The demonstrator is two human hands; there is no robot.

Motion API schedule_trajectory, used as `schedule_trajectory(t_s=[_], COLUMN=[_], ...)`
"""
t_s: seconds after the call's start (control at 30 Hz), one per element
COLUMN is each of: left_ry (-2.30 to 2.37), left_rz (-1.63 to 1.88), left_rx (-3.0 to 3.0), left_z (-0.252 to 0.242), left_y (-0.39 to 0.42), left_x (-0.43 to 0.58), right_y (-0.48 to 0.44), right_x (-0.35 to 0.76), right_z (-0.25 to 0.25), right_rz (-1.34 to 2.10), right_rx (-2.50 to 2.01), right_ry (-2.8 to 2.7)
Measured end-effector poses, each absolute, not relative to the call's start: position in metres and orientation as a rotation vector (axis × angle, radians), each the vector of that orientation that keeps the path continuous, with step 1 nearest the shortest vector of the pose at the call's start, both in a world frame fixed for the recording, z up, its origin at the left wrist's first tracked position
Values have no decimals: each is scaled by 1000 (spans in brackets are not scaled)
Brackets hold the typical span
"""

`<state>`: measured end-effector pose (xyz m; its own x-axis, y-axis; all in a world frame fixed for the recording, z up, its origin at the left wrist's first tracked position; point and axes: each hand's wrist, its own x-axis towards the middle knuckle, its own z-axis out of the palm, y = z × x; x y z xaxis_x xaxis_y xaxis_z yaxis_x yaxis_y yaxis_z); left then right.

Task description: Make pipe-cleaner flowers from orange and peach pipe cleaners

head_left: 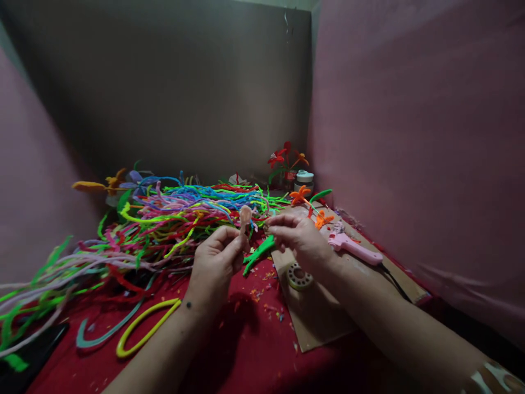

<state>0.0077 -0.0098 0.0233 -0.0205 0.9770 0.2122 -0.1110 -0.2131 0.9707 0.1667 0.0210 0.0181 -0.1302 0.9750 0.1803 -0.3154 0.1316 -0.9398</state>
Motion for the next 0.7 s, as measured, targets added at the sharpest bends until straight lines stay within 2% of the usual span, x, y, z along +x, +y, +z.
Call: schedule_trajectory(t_s=[0.1,0.2,0.23,0.47,0.7], left_ry=[977,978,980,985,963], left_rz=[1438,1438,1433,1447,1453], left_rx=[1219,1209,1213,1224,1164], left_z=[20,18,17,18,16], left_y=[-1,4,4,3,6], left_x=[2,-1,-1,-1,-4], right_y=[41,58,62,76,84], right_x=[200,223,227,221,205], right_z=[31,35,34,21,21], right_rz=[934,363,301,118,74], right_rx=[-1073,-1616,-1698,-2006,-2114], right_ry=[-1317,-1711,-1768,-1959,-2058])
